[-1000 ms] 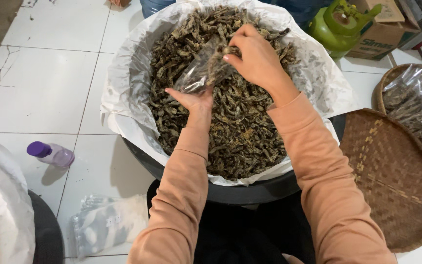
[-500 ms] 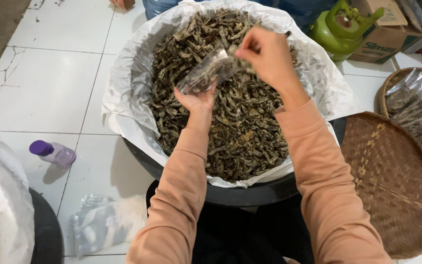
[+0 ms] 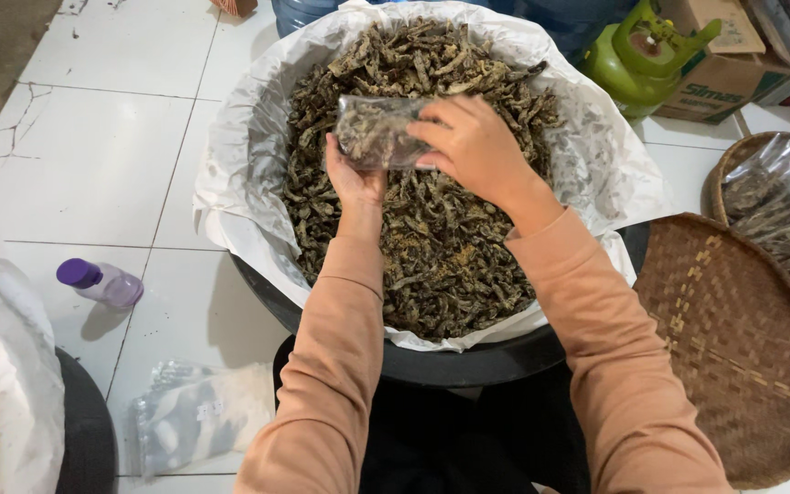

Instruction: The person sits on the floor beside a large basin of dried seahorses and fills small clear plastic bags by hand, placing the dried seahorses into a bag one at a time. They set filled bags onto a woven tray and take new empty bags to continue packing.

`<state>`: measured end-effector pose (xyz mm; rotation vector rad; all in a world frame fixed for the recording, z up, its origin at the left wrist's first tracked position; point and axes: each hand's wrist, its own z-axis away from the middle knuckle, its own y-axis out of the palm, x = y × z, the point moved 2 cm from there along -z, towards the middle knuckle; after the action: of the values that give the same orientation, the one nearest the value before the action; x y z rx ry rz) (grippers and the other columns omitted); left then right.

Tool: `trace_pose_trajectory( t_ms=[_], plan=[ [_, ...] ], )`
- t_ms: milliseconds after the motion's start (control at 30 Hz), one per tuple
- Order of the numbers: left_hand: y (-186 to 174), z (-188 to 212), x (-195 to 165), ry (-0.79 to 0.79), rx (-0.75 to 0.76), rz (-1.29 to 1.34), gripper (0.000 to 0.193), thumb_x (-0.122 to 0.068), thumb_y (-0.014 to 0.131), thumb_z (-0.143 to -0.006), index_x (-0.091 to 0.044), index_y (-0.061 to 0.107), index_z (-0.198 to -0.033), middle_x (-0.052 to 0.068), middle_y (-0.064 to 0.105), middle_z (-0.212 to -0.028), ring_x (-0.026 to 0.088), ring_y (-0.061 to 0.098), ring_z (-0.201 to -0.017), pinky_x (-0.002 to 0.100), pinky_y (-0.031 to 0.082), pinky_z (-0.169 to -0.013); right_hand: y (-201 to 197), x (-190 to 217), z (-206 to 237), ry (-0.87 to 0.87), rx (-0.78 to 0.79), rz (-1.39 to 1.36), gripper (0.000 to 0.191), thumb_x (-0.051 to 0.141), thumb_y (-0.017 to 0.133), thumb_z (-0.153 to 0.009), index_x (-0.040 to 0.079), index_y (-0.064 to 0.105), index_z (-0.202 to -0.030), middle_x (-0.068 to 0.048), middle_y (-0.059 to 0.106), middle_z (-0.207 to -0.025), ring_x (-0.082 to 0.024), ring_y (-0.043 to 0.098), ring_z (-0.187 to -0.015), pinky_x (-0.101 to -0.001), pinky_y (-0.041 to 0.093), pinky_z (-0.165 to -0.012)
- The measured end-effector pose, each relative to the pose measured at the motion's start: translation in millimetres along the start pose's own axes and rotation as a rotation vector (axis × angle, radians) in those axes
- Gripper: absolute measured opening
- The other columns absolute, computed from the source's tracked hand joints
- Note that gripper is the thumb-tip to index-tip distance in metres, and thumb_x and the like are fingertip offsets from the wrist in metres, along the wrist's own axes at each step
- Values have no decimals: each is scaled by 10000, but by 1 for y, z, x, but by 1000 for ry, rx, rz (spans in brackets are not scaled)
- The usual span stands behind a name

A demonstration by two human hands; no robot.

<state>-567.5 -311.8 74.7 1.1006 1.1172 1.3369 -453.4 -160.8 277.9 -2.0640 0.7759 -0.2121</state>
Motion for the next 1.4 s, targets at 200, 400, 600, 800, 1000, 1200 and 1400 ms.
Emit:
trace_pose_trajectory(
  t_ms=[200,400,600,800,1000,1200,1400],
  plan=[
    [3,5,12,-65,18,-119,413,-378,523,-1051,-51,539,-1303,160,591,-1287,328,588,-1205,514,525,-1072,24,1,31,162,-147,-188,97,54,733,-966,45,716,-1061,-119,725,-1093,-273,717,-944,-354,601,-816],
    [-7,4,2,32,-176,-51,464,-389,527,-1008,-69,546,-1342,166,584,-1327,336,594,-1234,553,535,-1043,71,-67,89,705,-371,-796,137,148,680,-1046,68,736,-1143,-139,748,-1091,-249,714,-927,-371,615,-794],
    [-25,-12,-2,107,-77,9,549,-474,524,-1030,-56,539,-1387,133,574,-1404,325,595,-1243,512,536,-1031,164,-64,147,1068,627,-155,679,361,866,-848,-25,557,-1312,-243,710,-1087,-354,712,-933,-455,602,-797],
    [-29,-17,-3,69,-97,-70,529,-489,540,-1009,-102,575,-1367,94,622,-1343,321,608,-1196,512,521,-956,131,-75,111,904,-91,-476,317,-8,676,-881,20,699,-1196,-175,718,-1157,-212,739,-887,-323,644,-759],
    [-27,-21,1,109,-159,-15,517,-457,522,-1017,-84,571,-1370,116,604,-1350,332,599,-1203,553,509,-1045,38,-33,99,490,-548,-855,171,-127,636,-988,-50,698,-1127,-127,596,-1211,-168,701,-847,-271,641,-754],
    [-10,8,23,-16,-212,-219,500,-438,507,-1006,-86,534,-1360,174,577,-1361,344,561,-1278,562,475,-1085,39,-17,81,447,-488,-802,172,-73,695,-968,-2,728,-1121,-92,640,-1172,-177,716,-920,-287,638,-807],
    [8,29,55,-164,-27,-307,481,-393,492,-1053,-30,519,-1367,196,562,-1383,336,551,-1320,532,484,-1140,44,-24,82,375,-313,-206,209,-35,742,-929,60,781,-1111,-81,747,-1155,-207,742,-988,-308,611,-829]
  ],
)
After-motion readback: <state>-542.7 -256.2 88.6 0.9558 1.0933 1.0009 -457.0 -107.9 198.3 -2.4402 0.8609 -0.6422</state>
